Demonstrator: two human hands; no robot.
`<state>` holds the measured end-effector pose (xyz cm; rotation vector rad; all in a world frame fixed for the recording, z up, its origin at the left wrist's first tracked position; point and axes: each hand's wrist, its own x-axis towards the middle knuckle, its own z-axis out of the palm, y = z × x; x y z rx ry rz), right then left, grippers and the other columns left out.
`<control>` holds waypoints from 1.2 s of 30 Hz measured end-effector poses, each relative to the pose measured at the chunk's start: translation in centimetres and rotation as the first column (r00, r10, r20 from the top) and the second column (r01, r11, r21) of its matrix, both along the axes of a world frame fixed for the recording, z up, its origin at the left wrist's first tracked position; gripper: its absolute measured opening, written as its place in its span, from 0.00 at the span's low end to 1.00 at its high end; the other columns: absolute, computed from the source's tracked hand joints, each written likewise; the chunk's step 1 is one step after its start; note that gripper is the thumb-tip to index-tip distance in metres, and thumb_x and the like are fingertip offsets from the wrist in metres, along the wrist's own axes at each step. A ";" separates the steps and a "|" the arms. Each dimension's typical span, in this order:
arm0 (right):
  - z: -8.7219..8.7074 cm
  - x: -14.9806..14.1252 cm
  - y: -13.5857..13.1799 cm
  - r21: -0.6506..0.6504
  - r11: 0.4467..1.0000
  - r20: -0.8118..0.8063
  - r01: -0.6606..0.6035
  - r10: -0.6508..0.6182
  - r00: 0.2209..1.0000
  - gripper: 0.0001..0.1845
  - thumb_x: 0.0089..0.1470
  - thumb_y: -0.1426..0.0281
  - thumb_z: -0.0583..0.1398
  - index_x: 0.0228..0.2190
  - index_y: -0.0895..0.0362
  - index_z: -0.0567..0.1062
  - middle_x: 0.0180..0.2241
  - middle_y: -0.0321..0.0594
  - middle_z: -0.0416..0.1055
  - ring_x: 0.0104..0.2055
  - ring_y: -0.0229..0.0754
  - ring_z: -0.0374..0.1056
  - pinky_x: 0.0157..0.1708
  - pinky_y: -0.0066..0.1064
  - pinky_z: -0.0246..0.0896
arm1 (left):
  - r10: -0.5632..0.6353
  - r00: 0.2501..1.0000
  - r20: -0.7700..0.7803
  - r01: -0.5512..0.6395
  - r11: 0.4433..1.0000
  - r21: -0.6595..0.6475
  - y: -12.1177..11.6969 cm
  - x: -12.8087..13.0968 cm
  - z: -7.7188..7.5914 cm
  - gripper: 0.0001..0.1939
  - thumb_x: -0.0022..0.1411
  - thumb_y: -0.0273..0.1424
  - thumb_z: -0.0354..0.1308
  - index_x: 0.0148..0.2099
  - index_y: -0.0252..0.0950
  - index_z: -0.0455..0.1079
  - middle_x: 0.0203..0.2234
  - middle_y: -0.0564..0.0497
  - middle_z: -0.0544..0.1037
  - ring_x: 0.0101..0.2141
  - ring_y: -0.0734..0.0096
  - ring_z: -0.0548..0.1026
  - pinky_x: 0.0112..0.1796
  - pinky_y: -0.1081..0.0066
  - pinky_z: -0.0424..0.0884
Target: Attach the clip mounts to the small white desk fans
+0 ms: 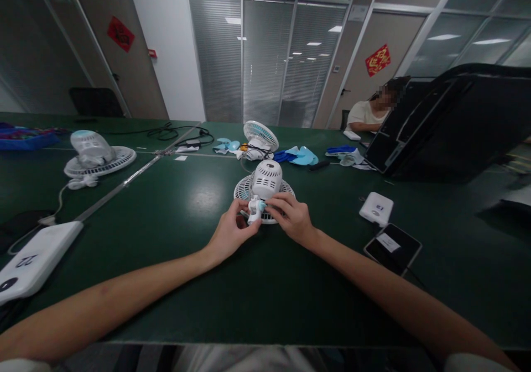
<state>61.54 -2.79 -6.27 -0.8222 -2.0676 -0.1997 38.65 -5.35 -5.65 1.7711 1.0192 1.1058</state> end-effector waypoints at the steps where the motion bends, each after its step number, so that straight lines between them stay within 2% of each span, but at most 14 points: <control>1: 0.0 0.0 0.0 0.001 1.000 0.008 0.000 0.000 1.000 0.14 0.65 0.69 0.61 0.52 0.51 0.75 0.47 0.42 0.74 0.41 0.41 0.74 0.35 0.30 0.74 | -0.002 1.000 0.002 0.002 1.000 0.003 0.0 0.0 0.0 0.20 0.63 0.40 0.62 0.53 0.38 0.65 0.45 0.47 0.75 0.34 0.68 0.76 0.35 0.67 0.74; 6: -0.1 -0.1 -0.1 0.039 0.999 0.031 -0.024 0.023 0.999 0.18 0.64 0.71 0.60 0.55 0.51 0.73 0.47 0.43 0.73 0.42 0.41 0.74 0.36 0.30 0.74 | -0.002 1.000 -0.001 0.002 1.000 0.004 0.0 0.0 -0.1 0.20 0.63 0.40 0.63 0.52 0.38 0.65 0.44 0.47 0.74 0.33 0.69 0.75 0.34 0.68 0.74; 11: -0.5 0.3 0.0 0.079 0.996 0.052 -0.045 0.041 0.998 0.18 0.64 0.74 0.59 0.54 0.50 0.74 0.48 0.43 0.72 0.36 0.38 0.73 0.32 0.29 0.73 | -0.004 1.000 0.003 0.004 1.000 0.009 0.0 0.1 -0.1 0.20 0.63 0.40 0.64 0.52 0.38 0.65 0.43 0.48 0.73 0.33 0.70 0.75 0.34 0.68 0.74; 18: -0.5 0.2 0.0 0.078 0.997 0.056 0.024 -0.029 0.998 0.19 0.66 0.69 0.60 0.57 0.50 0.72 0.47 0.43 0.74 0.39 0.40 0.74 0.36 0.32 0.74 | 0.003 1.000 0.000 -0.003 1.000 0.001 0.0 0.1 0.0 0.19 0.63 0.40 0.63 0.52 0.37 0.64 0.44 0.47 0.74 0.33 0.68 0.76 0.34 0.68 0.74; 21: -0.4 0.0 0.1 0.041 0.999 0.041 0.023 -0.025 0.999 0.13 0.67 0.68 0.60 0.52 0.53 0.76 0.44 0.42 0.76 0.42 0.41 0.75 0.40 0.32 0.74 | 0.002 1.000 -0.008 -0.002 1.000 0.002 0.0 0.1 0.0 0.20 0.63 0.40 0.63 0.52 0.38 0.64 0.43 0.48 0.74 0.33 0.68 0.75 0.34 0.68 0.73; 25: -0.1 -0.1 0.0 0.001 0.999 0.017 0.032 -0.032 0.999 0.07 0.67 0.68 0.58 0.42 0.54 0.77 0.40 0.40 0.76 0.39 0.40 0.74 0.36 0.30 0.73 | 0.001 1.000 -0.025 -0.001 1.000 0.002 -0.1 0.0 0.0 0.20 0.63 0.41 0.63 0.52 0.38 0.65 0.43 0.48 0.74 0.32 0.69 0.75 0.33 0.68 0.73; 28: 0.1 -0.2 -0.3 -0.018 1.000 0.002 0.020 -0.020 1.000 0.12 0.65 0.67 0.60 0.49 0.54 0.75 0.44 0.43 0.75 0.37 0.39 0.74 0.32 0.29 0.72 | -0.013 1.000 -0.016 0.013 1.000 -0.001 -0.1 0.0 0.1 0.19 0.64 0.41 0.63 0.52 0.38 0.65 0.44 0.47 0.74 0.33 0.68 0.76 0.34 0.67 0.74; 31: 0.2 -0.2 -0.5 0.015 1.000 0.031 -0.003 0.003 1.000 0.19 0.64 0.70 0.59 0.56 0.51 0.71 0.48 0.44 0.73 0.39 0.41 0.74 0.34 0.31 0.74 | -0.005 1.000 -0.009 0.005 1.000 0.003 0.0 0.0 0.0 0.19 0.64 0.41 0.62 0.51 0.38 0.65 0.44 0.47 0.74 0.33 0.68 0.76 0.34 0.67 0.74; 34: 0.1 -0.1 -0.4 0.050 0.999 0.075 -0.011 0.007 0.997 0.19 0.65 0.72 0.59 0.56 0.51 0.72 0.47 0.43 0.74 0.43 0.42 0.74 0.40 0.33 0.75 | 0.008 1.000 -0.009 -0.008 1.000 0.009 0.1 0.0 -0.1 0.19 0.63 0.40 0.62 0.51 0.38 0.65 0.44 0.47 0.74 0.33 0.68 0.76 0.34 0.67 0.74; 36: 0.0 -0.1 -0.2 0.046 0.999 0.067 0.004 -0.007 0.998 0.15 0.66 0.71 0.59 0.53 0.52 0.74 0.46 0.43 0.75 0.44 0.42 0.74 0.40 0.32 0.74 | 0.010 1.000 -0.014 -0.010 1.000 0.008 0.1 0.1 -0.2 0.19 0.63 0.40 0.63 0.52 0.38 0.65 0.44 0.47 0.74 0.33 0.68 0.76 0.34 0.67 0.74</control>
